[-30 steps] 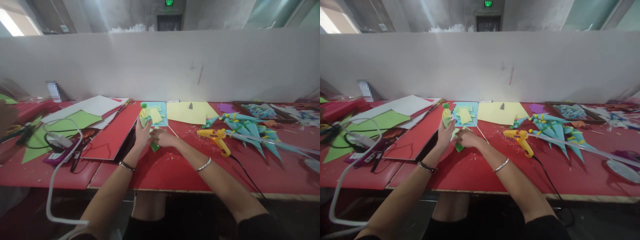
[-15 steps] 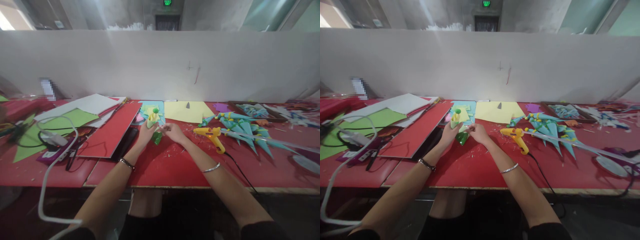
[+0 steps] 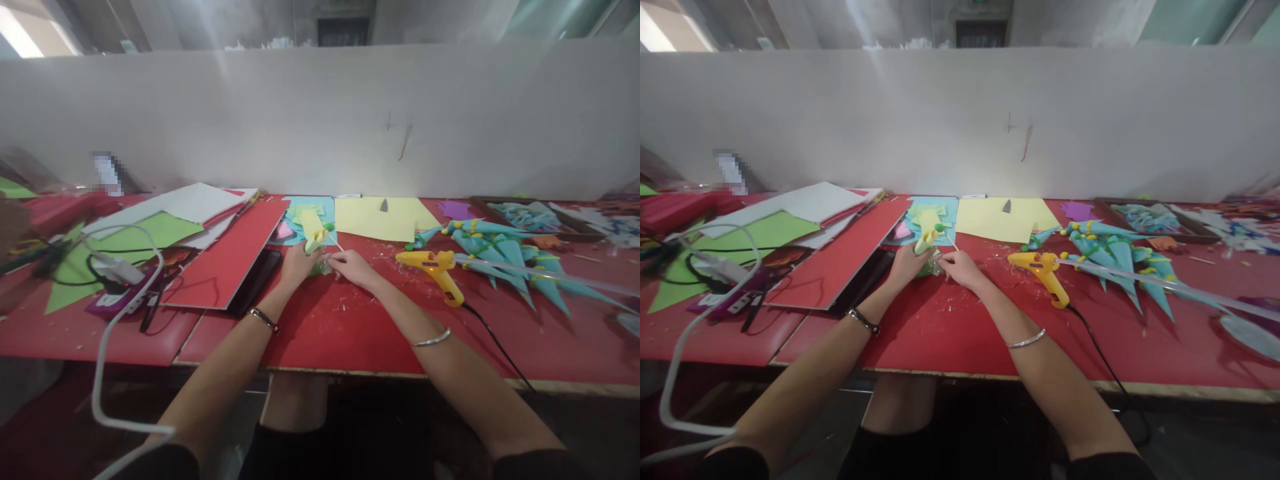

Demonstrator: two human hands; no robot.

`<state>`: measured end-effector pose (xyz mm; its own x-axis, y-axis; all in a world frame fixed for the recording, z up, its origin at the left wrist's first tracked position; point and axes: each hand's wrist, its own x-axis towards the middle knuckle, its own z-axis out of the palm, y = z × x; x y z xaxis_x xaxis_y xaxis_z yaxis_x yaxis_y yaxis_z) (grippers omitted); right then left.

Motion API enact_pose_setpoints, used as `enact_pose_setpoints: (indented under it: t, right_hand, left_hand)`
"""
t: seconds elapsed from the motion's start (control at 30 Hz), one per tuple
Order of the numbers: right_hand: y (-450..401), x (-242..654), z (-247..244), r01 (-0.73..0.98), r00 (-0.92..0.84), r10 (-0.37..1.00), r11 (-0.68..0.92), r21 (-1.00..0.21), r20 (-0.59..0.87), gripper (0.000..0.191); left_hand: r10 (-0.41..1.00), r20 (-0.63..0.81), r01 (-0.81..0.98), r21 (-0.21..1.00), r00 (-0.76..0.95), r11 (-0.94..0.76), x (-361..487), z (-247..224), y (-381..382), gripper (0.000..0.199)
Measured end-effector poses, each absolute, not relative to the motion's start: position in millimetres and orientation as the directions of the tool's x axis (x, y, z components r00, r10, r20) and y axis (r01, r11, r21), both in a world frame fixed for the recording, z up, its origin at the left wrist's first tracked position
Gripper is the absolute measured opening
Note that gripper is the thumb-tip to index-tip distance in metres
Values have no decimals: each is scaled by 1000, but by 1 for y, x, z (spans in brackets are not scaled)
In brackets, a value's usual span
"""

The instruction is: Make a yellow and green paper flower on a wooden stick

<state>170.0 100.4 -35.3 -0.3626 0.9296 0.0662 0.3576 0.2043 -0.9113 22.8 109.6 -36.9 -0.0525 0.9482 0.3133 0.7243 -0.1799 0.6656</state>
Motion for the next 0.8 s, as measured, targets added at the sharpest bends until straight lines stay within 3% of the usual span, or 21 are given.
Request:
enact_pose_setpoints:
  t: [0.2,0.47,0.8]
  right_hand:
    - [95,165,-36,479,-408,898,362,-800,162,12]
    - [96,162,-40,660,-461,833,552,-510,304,9]
    - [99,168,-41,614,-341,874,486,-622,345,9]
  left_hand:
    - [947,319,780,598,-23,-183,25,-35,105,29]
    - [945,324,895,409,42,-179,25,-38,106,30]
    - [955,292,935,326,44,-143,27,-37,106,29]
